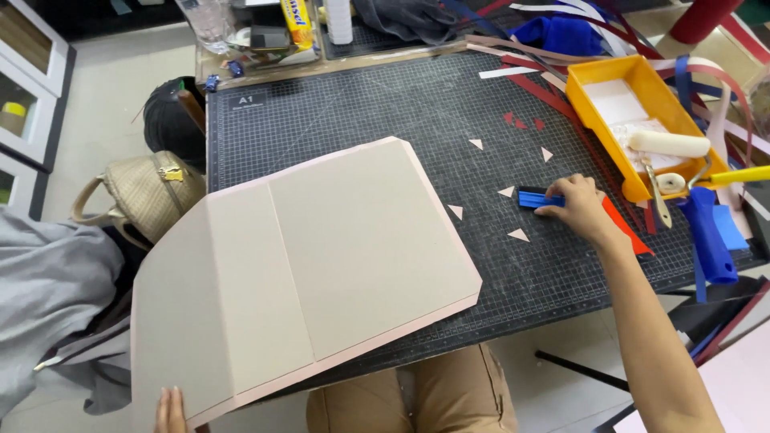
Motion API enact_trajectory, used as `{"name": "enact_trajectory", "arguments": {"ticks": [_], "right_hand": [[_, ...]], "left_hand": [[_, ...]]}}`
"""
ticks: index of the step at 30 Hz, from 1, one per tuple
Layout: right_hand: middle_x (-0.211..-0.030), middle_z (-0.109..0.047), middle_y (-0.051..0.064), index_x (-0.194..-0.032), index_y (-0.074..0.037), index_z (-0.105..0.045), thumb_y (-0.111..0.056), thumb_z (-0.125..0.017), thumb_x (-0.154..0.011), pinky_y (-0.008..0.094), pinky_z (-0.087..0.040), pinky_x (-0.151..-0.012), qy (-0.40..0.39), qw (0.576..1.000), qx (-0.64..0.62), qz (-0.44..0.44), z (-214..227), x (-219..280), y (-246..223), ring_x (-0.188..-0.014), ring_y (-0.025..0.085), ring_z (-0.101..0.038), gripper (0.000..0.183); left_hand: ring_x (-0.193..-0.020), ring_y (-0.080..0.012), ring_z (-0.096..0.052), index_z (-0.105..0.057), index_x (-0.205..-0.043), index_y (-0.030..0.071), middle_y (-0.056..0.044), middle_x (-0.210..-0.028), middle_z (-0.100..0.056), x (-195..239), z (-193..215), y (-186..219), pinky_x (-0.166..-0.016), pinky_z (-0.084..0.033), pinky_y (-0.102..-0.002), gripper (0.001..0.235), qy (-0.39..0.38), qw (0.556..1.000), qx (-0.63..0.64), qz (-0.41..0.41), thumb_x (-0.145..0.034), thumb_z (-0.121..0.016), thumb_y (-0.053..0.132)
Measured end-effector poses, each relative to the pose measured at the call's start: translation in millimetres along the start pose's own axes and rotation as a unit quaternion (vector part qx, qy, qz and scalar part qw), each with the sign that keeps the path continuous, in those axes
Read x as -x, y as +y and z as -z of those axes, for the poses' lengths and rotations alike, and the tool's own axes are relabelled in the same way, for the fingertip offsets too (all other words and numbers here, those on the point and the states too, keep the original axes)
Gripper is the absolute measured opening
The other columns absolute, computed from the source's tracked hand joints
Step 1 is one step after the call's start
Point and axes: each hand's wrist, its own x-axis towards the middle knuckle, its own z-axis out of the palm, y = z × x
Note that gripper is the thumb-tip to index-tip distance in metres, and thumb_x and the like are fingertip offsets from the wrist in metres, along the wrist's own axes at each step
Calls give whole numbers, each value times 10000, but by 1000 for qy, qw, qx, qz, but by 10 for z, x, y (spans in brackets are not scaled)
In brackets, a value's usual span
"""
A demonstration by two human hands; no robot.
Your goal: Trimming excess pink paper from a cardboard structure using a utility knife and smoothing it down with a squeegee tool on a cutting mat.
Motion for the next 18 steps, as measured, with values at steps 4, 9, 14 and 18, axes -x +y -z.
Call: {"name": "enact_trajectory", "arguments": {"ticks": [4, 9, 14, 18], "right_hand": [[-1294, -548, 136, -1293, -113, -600, -305, -796, -798, 392, -400, -1030, -31, 996, -89, 4, 138, 45, -277, -1230, 276, -473, 566], [-889, -675, 103, -842, -63, -612, -324, -859, -755, 361, -388, -721, -55, 995, -86, 4, 116, -57, -275, -843, 246, -598, 370], [-763, -645, 72, -815, -72, -538, -195, -684, -950, 319, -467, -636, -3, 992, -87, 90, 176, 496, -1017, -653, 184, -578, 234], [-1079, -739, 97, -1283, -46, -620, -134, -592, -952, 390, -550, -955, 41, 958, -123, 254, 56, 1251, -1615, -952, 212, -702, 344]], "left_hand": [[-1245, -329, -679, -613, -1465, 80, -151, -1523, -621, -233, 286, -206, -883, -526, -434, 906, -74, 991, -98, -47, -563, -536, 78], [-1321, -186, -710, -733, -1344, 188, -38, -1422, -737, -723, 980, 238, -1007, -522, -329, 576, 22, 966, -222, -129, -859, -436, 93], [-1190, -188, -760, -763, -1234, 180, -54, -1278, -806, -1173, 1455, 694, -939, -520, -309, 532, 76, 932, -262, -240, -888, -389, 27], [-1247, -202, -737, -739, -1273, 199, -45, -1326, -773, -1404, 1733, 1244, -1005, -545, -315, 558, 35, 940, -264, -212, -902, -399, -41]]}}
